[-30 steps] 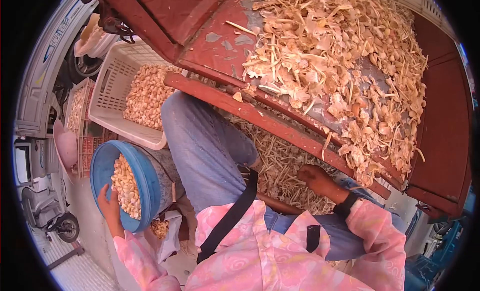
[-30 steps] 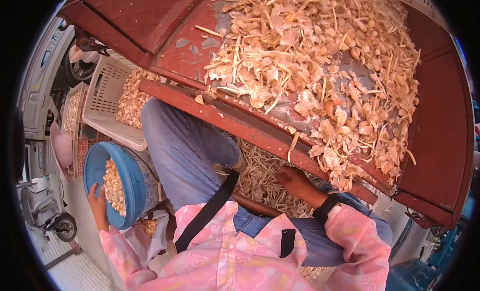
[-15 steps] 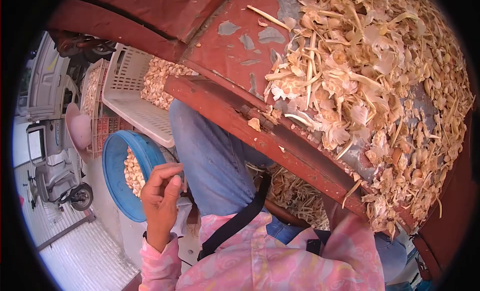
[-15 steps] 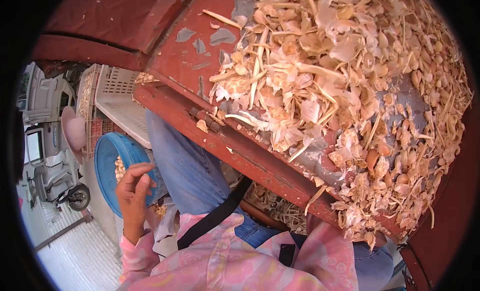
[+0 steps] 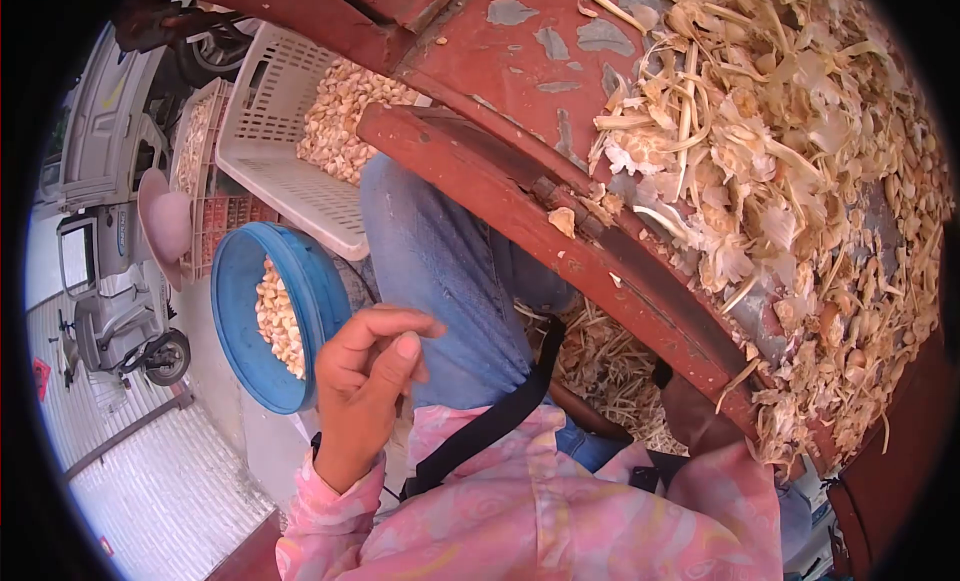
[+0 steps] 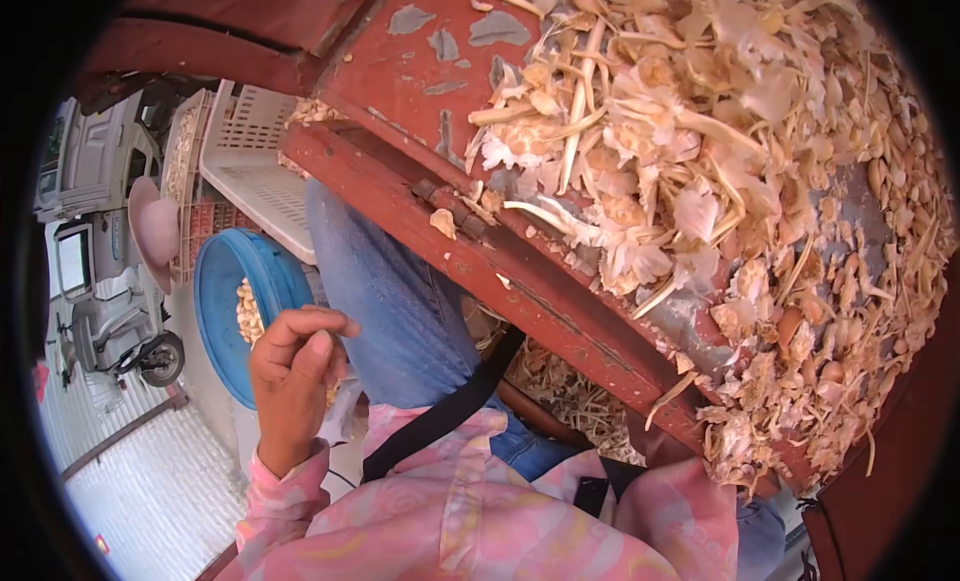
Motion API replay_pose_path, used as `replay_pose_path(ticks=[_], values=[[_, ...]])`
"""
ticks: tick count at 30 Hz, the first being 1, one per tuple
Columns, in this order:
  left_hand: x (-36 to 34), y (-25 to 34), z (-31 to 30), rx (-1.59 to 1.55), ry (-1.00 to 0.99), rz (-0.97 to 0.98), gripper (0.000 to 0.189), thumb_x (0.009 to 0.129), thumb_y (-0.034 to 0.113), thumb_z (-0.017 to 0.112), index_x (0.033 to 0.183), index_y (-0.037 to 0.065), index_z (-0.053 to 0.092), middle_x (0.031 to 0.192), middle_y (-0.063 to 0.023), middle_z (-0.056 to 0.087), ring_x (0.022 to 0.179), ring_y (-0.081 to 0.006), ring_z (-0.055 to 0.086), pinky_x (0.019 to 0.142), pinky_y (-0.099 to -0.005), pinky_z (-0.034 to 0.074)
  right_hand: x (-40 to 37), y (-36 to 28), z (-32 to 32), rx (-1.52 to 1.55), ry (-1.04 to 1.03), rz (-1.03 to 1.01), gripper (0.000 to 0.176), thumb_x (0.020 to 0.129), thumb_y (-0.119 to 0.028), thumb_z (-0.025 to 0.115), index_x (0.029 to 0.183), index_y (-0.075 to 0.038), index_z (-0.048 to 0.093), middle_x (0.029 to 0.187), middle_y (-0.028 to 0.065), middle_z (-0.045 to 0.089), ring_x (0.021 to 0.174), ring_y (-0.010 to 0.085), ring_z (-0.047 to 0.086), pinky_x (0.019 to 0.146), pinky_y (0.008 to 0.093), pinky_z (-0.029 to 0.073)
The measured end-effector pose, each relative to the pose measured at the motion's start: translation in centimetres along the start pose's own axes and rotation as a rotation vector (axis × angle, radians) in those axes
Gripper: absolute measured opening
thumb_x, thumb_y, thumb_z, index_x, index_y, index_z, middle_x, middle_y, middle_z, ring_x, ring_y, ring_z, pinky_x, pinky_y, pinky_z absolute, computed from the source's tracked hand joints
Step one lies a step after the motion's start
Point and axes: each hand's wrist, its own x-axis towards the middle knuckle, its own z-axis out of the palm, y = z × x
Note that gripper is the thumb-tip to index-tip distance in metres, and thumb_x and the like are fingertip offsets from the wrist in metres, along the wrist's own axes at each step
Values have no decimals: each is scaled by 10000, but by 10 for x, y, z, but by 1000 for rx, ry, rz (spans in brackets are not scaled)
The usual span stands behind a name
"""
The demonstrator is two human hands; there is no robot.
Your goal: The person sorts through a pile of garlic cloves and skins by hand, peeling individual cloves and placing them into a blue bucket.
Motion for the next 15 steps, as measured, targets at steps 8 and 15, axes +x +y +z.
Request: replay_pose_path(ticks=[8,15], values=[[-17,-29,47,-274,-531,-364,326,946,230,464,1183,8,487,1067,-98,574,797,-89,529,660,-203,436,-93,-194,-120,709,-208,-106,83,869,-89,585,924,-34,559,670,51,573,530,98,518,485,253,426],[-22,-51,95,-822,-828,-704,355,974,287,389,1180,13,484,1079,-85,553,897,-127,566,705,-235,485,-121,-232,-177,-36,113,-530,248,830,-212,626,1020,-60,580,777,133,629,623,291,619,523,357,480]])
